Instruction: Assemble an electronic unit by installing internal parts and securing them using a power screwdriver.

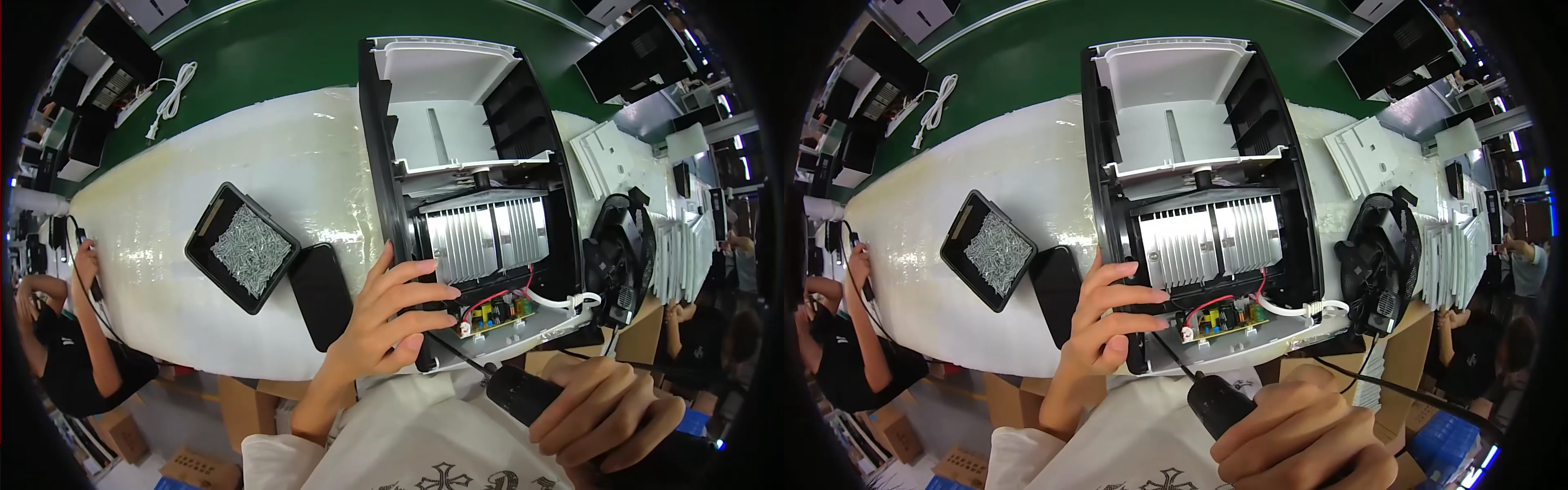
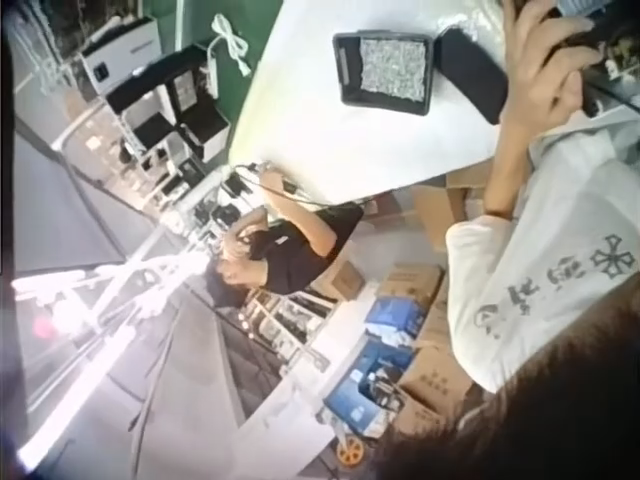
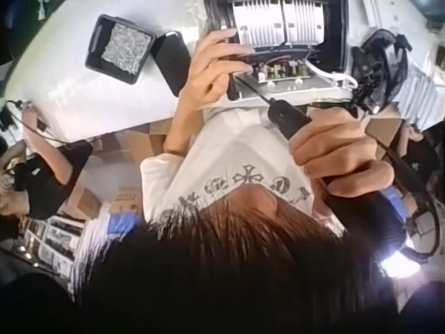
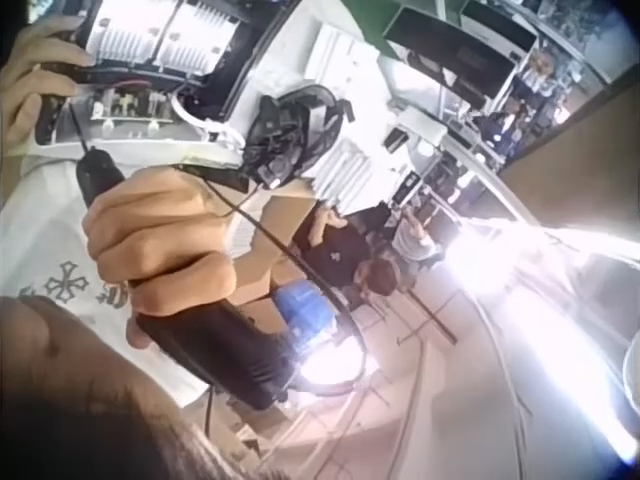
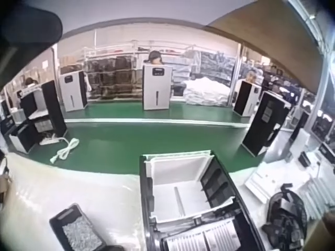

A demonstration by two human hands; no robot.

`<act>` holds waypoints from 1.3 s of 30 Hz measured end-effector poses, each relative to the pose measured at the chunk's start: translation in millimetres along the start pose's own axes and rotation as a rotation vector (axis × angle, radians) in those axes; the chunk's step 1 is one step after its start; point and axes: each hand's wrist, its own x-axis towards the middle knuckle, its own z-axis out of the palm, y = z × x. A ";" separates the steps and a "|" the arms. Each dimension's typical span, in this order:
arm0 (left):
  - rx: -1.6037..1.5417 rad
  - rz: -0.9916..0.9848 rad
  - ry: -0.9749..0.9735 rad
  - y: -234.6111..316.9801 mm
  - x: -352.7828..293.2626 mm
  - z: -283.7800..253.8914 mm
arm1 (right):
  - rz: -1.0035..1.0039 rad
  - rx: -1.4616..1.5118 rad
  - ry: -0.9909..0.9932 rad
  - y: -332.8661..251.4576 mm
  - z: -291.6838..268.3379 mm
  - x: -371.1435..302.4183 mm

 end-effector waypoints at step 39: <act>-0.078 0.034 0.283 14.0 -1.5 19.1 | -0.099 0.116 -0.003 10.0 9.2 23.6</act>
